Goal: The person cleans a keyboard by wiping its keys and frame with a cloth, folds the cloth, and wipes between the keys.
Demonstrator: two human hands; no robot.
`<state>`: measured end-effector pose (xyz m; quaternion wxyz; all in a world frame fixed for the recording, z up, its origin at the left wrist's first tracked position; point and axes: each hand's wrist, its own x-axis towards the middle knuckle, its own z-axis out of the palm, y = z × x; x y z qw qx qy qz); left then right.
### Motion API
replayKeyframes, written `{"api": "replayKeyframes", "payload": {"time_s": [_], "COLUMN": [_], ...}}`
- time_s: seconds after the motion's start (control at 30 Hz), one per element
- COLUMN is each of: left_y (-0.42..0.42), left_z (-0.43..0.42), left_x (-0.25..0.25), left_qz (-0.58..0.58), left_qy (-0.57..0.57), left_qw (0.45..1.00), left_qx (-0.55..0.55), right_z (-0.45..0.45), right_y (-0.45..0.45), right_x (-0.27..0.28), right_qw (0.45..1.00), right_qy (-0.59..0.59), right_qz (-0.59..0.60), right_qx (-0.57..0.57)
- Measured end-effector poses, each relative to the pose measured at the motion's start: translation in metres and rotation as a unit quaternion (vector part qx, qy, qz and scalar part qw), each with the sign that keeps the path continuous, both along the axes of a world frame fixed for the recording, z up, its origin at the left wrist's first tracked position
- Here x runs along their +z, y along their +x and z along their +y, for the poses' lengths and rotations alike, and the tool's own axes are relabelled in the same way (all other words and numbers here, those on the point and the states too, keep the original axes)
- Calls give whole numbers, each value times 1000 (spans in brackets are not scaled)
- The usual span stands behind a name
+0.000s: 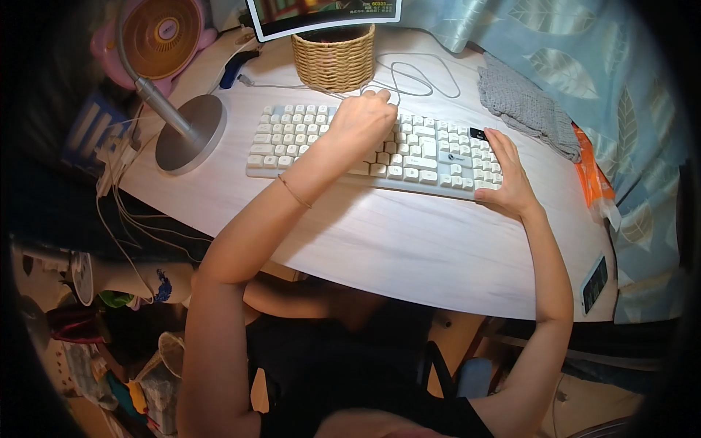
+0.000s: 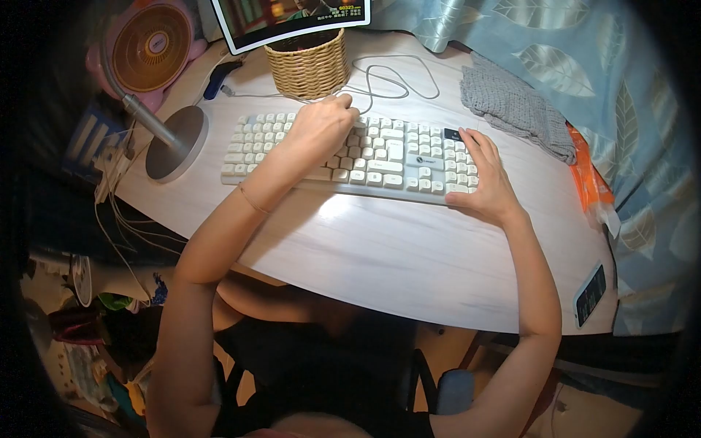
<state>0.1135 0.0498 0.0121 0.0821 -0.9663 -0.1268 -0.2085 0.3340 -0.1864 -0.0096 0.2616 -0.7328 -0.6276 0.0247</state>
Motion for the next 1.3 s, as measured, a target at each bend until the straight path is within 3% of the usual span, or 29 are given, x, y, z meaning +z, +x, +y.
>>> {"api": "replayKeyframes", "payload": {"time_s": [0.67,1.1,1.3], "left_y": [-72,-111,-134], "left_z": [44,78,93], "left_x": [8,14,15], "left_qz": [8,25,28], "left_qy": [-6,-126,-120], "left_qw": [999,989,988], "left_qx": [35,75,94], "right_z": [0,0,0], "right_y": [5,5,6], "right_x": [-3,-5,-5], "right_qw": [1000,1000,1000], "right_qy": [0,5,11], "right_qz": [-1,-10,-13], "right_qx": [12,12,20]}}
